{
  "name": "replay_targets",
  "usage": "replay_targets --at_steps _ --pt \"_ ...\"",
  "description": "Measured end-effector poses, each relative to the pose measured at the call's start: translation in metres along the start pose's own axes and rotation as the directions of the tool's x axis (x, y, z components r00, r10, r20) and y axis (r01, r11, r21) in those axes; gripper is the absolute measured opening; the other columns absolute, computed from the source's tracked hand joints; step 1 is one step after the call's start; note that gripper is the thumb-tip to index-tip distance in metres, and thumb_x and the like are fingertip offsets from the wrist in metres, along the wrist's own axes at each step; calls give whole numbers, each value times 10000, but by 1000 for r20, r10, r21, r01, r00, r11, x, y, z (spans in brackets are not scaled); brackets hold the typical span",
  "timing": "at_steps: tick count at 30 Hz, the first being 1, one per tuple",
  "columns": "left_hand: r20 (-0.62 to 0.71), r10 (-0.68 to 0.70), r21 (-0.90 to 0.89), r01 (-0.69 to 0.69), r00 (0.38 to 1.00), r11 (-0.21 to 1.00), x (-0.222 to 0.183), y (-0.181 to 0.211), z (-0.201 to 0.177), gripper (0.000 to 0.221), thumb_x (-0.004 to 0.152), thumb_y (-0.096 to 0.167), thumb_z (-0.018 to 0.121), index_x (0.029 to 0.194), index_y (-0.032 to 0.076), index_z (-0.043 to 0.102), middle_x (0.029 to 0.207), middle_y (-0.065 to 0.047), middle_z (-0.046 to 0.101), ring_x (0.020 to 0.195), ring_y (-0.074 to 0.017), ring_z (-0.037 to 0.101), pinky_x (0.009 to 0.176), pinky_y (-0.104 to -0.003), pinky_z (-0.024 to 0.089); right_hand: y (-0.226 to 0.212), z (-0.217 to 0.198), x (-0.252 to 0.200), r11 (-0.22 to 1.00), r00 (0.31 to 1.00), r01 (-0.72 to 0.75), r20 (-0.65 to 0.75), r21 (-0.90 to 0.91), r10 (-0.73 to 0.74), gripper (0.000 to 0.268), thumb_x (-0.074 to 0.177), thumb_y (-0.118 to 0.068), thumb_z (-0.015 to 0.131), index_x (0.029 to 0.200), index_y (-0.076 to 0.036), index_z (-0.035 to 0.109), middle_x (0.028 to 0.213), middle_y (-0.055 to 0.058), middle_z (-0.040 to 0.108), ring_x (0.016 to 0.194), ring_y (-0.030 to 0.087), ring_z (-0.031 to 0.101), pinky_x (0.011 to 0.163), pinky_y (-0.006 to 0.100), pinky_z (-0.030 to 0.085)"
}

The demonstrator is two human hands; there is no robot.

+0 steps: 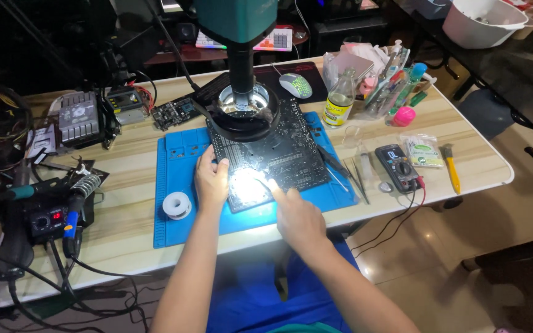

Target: Repairing a computer motherboard using a hot air rework station and a cleaning brush under a microscope

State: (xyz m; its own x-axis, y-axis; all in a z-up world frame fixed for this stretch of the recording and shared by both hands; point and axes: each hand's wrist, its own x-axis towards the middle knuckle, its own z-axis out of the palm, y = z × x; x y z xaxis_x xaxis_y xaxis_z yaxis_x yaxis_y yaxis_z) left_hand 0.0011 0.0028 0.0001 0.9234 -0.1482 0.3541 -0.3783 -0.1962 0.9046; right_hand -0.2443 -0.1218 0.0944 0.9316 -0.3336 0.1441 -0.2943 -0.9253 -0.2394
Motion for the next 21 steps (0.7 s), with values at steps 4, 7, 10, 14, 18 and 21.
replay_targets --at_steps 4,7,10,14,18,21 --pt "6 -27 14 27 1000 1000 -1 1 -1 598 985 157 758 1556 32 630 1330 -163 725 979 -289 819 827 -390 654 4 6 -21 1000 999 -16 38 -16 16 615 1012 -126 536 1596 -316 503 941 121 630 736 459 801 672 637 678" --pt "5 -24 34 23 1000 999 1 -1 0 598 989 181 757 1559 52 628 1331 -150 728 990 -283 818 837 -400 653 -6 -21 -14 1000 997 -15 70 0 15 494 1021 -88 512 1484 -244 586 918 115 629 739 451 806 665 619 686" --pt "1 -15 39 15 1000 999 2 -6 1 594 992 176 760 1555 42 629 1343 -177 725 1008 -306 815 848 -414 650 -15 -23 11 1000 999 -28 35 -12 28 344 1032 -74 537 1318 -179 697 939 126 672 724 416 816 630 551 692" --pt "-8 -32 44 32 999 999 1 2 0 599 982 199 771 1546 48 638 1342 -169 728 1017 -302 814 861 -416 650 -6 3 12 999 999 -26 35 -33 27 339 1023 -101 532 1326 -183 662 915 99 630 676 406 804 580 549 673" --pt "-4 -30 48 30 1000 998 0 -1 1 606 978 223 772 1551 78 642 1334 -143 730 1030 -304 810 868 -417 647 -10 -2 -16 998 999 17 47 -66 -14 458 1009 -125 536 1434 -290 581 889 97 580 672 449 794 622 632 677" --pt "5 -39 50 38 999 998 0 -5 5 609 983 230 764 1561 89 633 1336 -127 731 1032 -293 809 871 -413 646 -16 -11 -4 998 998 -34 50 -47 36 416 1009 -115 533 1393 -249 615 919 98 612 688 435 803 628 594 681"
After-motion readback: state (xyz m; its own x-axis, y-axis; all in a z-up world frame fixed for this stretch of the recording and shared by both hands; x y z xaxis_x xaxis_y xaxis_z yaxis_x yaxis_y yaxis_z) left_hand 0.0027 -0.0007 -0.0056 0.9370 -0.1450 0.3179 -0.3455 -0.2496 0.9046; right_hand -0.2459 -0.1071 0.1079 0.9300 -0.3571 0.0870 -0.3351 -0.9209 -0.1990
